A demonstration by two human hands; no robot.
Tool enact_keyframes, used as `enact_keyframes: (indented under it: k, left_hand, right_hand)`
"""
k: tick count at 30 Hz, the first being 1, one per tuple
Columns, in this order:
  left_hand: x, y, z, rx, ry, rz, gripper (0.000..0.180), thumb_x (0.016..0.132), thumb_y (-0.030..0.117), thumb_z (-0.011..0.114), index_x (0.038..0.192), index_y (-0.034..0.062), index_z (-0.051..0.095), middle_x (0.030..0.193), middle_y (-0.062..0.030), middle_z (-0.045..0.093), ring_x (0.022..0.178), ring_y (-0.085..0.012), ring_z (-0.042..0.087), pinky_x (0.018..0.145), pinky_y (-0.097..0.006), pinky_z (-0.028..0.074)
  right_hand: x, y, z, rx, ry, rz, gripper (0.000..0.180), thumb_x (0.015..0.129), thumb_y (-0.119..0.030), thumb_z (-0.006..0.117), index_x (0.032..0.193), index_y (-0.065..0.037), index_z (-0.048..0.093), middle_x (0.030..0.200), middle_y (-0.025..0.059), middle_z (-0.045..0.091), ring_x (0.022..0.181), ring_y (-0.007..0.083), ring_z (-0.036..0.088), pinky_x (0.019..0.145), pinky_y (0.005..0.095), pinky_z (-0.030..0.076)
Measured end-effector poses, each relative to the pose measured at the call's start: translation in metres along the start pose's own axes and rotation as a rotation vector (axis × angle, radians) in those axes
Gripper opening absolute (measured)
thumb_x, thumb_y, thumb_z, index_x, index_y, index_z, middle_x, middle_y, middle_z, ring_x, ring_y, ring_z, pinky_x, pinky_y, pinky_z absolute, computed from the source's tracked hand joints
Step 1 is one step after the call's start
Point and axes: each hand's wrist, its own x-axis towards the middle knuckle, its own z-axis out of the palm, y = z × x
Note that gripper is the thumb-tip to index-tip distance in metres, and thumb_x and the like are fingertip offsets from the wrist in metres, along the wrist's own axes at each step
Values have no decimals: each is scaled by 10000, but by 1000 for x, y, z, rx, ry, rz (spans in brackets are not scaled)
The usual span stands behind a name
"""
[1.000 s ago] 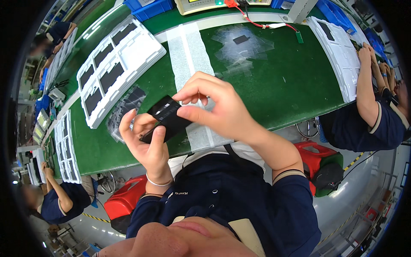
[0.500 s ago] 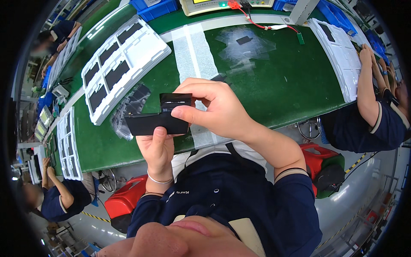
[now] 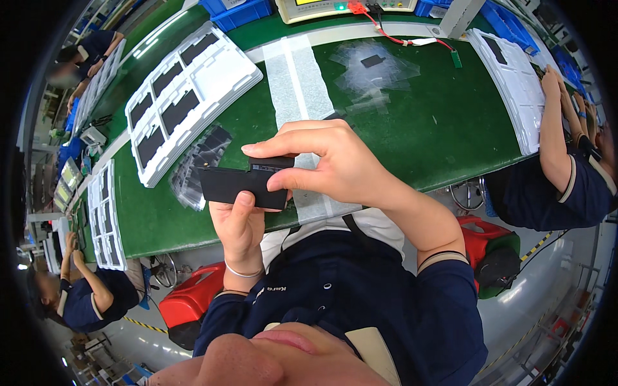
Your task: The person applies adhesive tapes onto phone batteries by peeling the backing films, sticking the tapes onto each battery by hand, and placing the batteries back into a tray.
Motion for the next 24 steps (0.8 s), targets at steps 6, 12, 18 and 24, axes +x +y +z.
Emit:
enact_keyframes:
  k: [6, 12, 18, 24]
  left_hand:
    - [2, 2, 14, -105, 56, -15, 356, 850, 244, 557, 1000, -77, 523, 871, -180, 610, 695, -250, 627, 595, -310, 534]
    - [4, -4, 8, -91, 81, 43, 352, 861, 239, 543, 1014, -77, 520, 888, -191, 610, 717, -263, 635, 590, -307, 542]
    - [0, -10, -5, 39, 21, 133, 316, 857, 175, 551, 1022, -93, 517, 915, -212, 606, 780, -291, 636, 631, -357, 562]
    - [-1, -9, -1, 147, 115, 178, 301, 848, 144, 561, 1025, -97, 522, 932, -212, 601, 784, -294, 634, 671, -374, 564]
  right_hand:
    - [-11, 16, 15, 159, 150, 18, 286, 644, -54, 740, 914, -19, 653, 746, 62, 590, 639, 131, 525, 602, 241, 420]
    - [-7, 25, 22, 443, 322, -153, 406, 647, -40, 765, 981, -29, 536, 812, 14, 484, 710, 87, 456, 646, 228, 387]
    - [11, 5, -13, 432, -133, 373, 200, 870, -207, 549, 866, -9, 573, 784, 7, 502, 706, 74, 434, 654, 217, 351]
    - [13, 6, -10, -43, -65, 62, 88, 801, -71, 607, 763, 6, 590, 718, 31, 542, 663, 112, 495, 585, 235, 383]
